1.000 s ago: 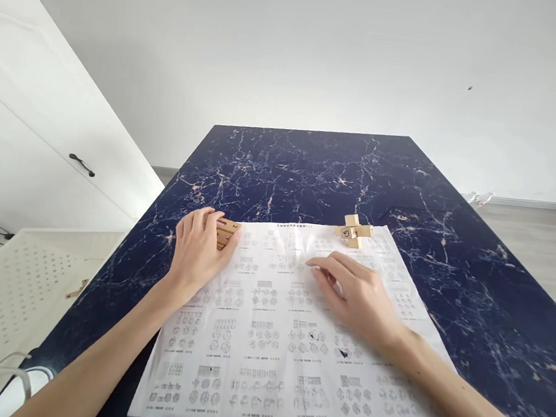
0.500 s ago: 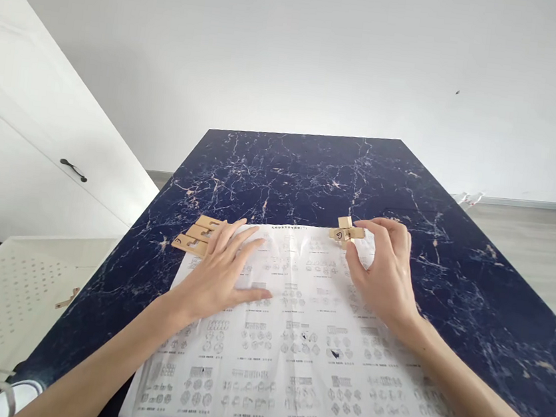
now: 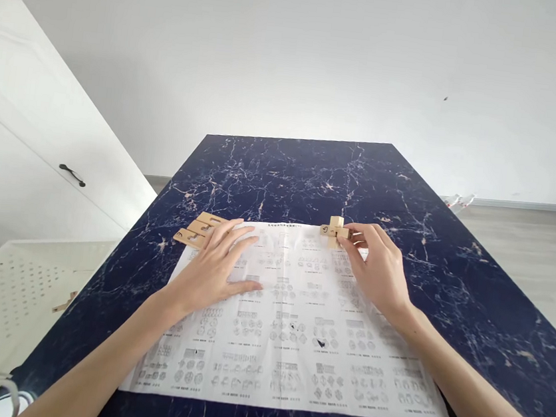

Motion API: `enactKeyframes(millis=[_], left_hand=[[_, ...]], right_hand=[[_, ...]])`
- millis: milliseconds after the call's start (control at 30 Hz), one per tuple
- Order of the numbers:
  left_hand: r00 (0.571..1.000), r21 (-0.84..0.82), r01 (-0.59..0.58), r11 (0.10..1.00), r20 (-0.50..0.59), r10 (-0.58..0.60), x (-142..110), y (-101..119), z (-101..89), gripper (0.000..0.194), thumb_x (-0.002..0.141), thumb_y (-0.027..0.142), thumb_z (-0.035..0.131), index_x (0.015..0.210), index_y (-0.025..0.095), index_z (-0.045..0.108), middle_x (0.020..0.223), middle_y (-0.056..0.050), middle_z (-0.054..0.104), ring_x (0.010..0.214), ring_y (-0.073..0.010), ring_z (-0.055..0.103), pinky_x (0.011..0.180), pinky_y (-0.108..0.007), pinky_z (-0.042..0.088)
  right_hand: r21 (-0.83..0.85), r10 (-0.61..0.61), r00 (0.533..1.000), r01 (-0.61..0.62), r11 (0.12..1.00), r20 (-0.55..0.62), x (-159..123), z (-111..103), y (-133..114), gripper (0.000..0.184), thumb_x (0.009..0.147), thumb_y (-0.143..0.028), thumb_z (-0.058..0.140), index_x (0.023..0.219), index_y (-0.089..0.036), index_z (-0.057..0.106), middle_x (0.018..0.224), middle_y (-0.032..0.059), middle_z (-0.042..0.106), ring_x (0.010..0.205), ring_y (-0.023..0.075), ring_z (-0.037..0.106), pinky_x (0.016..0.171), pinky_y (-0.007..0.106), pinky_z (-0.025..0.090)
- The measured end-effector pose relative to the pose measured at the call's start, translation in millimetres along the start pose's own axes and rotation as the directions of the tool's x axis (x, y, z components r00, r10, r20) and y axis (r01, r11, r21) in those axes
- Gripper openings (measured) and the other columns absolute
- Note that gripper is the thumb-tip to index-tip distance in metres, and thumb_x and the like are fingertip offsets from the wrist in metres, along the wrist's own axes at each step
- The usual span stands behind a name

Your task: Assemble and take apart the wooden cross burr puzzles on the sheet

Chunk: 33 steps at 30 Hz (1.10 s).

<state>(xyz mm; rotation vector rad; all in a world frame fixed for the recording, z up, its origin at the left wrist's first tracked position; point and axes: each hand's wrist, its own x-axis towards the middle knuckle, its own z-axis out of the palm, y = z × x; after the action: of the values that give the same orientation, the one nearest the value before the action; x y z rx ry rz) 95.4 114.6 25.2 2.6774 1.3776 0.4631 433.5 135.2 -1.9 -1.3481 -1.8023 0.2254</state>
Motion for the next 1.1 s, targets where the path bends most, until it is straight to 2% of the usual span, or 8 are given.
enactKeyframes(millis=[100, 200, 300, 400, 467, 567, 867, 1100], left_hand=[[0.999, -0.078, -0.011, 0.997, -0.049, 0.008, -3, 11, -4.6, 0.060, 0.104, 0.062, 0.061, 0.152, 0.027, 0.052, 0.157, -0.012, 0.057, 0.154, -0.0376, 0.041, 0.129, -0.065, 0.034], [0.995, -0.296, 0.099, 0.950, 0.000, -0.103, -6, 25, -6.1, 0.057, 0.104, 0.057, 0.064, 0.152, 0.030, 0.049, 0.154, -0.011, 0.059, 0.146, -0.0342, 0.053, 0.121, -0.058, 0.047], [0.980, -0.563, 0.194, 0.803, 0.082, -0.179, -8, 38, -4.9, 0.063, 0.104, 0.059, 0.063, 0.157, 0.032, 0.044, 0.153, -0.012, 0.060, 0.142, -0.0335, 0.058, 0.117, -0.056, 0.051], [0.967, -0.773, 0.252, 0.583, 0.216, -0.132, -7, 47, -5.3, 0.067, 0.104, 0.068, 0.055, 0.159, 0.031, 0.045, 0.152, -0.015, 0.062, 0.138, -0.0337, 0.062, 0.117, -0.056, 0.050], [0.948, -0.844, 0.306, 0.441, 0.311, -0.062, -5, 50, -7.3, 0.070, 0.102, 0.075, 0.051, 0.156, 0.029, 0.051, 0.148, -0.015, 0.064, 0.130, -0.0334, 0.067, 0.111, -0.053, 0.055], [0.930, -0.876, 0.351, 0.331, 0.368, -0.013, -3, 53, -10.3, 0.069, 0.099, 0.077, 0.054, 0.145, 0.026, 0.063, 0.135, -0.013, 0.071, 0.116, -0.0314, 0.071, 0.101, -0.050, 0.059], [0.924, -0.899, 0.381, 0.215, 0.373, -0.078, -2, 51, -7.7, 0.066, 0.099, 0.080, 0.053, 0.125, 0.024, 0.076, 0.107, -0.011, 0.077, 0.106, -0.0307, 0.073, 0.102, -0.050, 0.059], [0.925, -0.878, 0.379, 0.292, 0.369, -0.088, -3, 52, -8.6, 0.064, 0.106, 0.074, 0.043, 0.131, 0.022, 0.072, 0.099, -0.009, 0.075, 0.089, -0.0252, 0.069, 0.096, -0.047, 0.058]], right_hand=[[0.054, -0.164, 0.986, 0.164, 0.985, 0.004, -4, -1, -16, 0.017, 0.110, -0.034, 0.057, 0.118, -0.021, 0.066, 0.107, 0.0107, 0.073, 0.087, 0.0240, 0.073, 0.076, 0.041, 0.062], [0.122, -0.317, 0.946, 0.308, 0.943, 0.063, -15, 2, -39, 0.013, 0.111, -0.025, 0.058, 0.121, -0.020, 0.064, 0.103, 0.0092, 0.073, 0.083, 0.0208, 0.072, 0.071, 0.036, 0.062], [0.182, -0.406, 0.910, 0.387, 0.904, 0.081, -27, 6, -58, 0.012, 0.110, -0.022, 0.061, 0.122, -0.020, 0.062, 0.099, 0.0077, 0.072, 0.080, 0.0198, 0.072, 0.065, 0.033, 0.061], [0.238, -0.451, 0.891, 0.425, 0.873, 0.061, -34, 8, -68, 0.017, 0.108, -0.018, 0.064, 0.125, -0.021, 0.061, 0.104, 0.0087, 0.074, 0.087, 0.0209, 0.074, 0.068, 0.034, 0.063], [0.256, -0.471, 0.881, 0.445, 0.858, 0.044, -36, 8, -70, 0.022, 0.107, -0.016, 0.065, 0.128, -0.021, 0.060, 0.107, 0.0093, 0.074, 0.088, 0.0213, 0.075, 0.071, 0.035, 0.065], [0.265, -0.503, 0.863, 0.475, 0.839, 0.043, -36, 5, -73, 0.026, 0.106, -0.015, 0.066, 0.131, -0.021, 0.059, 0.108, 0.0092, 0.075, 0.086, 0.0210, 0.076, 0.071, 0.035, 0.065], [0.299, -0.340, 0.914, 0.268, 0.916, 0.222, -38, 11, -71, 0.037, 0.110, -0.021, 0.057, 0.146, -0.021, 0.049, 0.126, 0.0145, 0.067, 0.103, 0.0250, 0.073, 0.082, 0.042, 0.067], [0.283, -0.364, 0.909, 0.301, 0.911, 0.203, -35, 13, -71, 0.022, 0.113, -0.018, 0.046, 0.131, -0.021, 0.058, 0.119, 0.0126, 0.071, 0.095, 0.0228, 0.074, 0.077, 0.038, 0.066]])
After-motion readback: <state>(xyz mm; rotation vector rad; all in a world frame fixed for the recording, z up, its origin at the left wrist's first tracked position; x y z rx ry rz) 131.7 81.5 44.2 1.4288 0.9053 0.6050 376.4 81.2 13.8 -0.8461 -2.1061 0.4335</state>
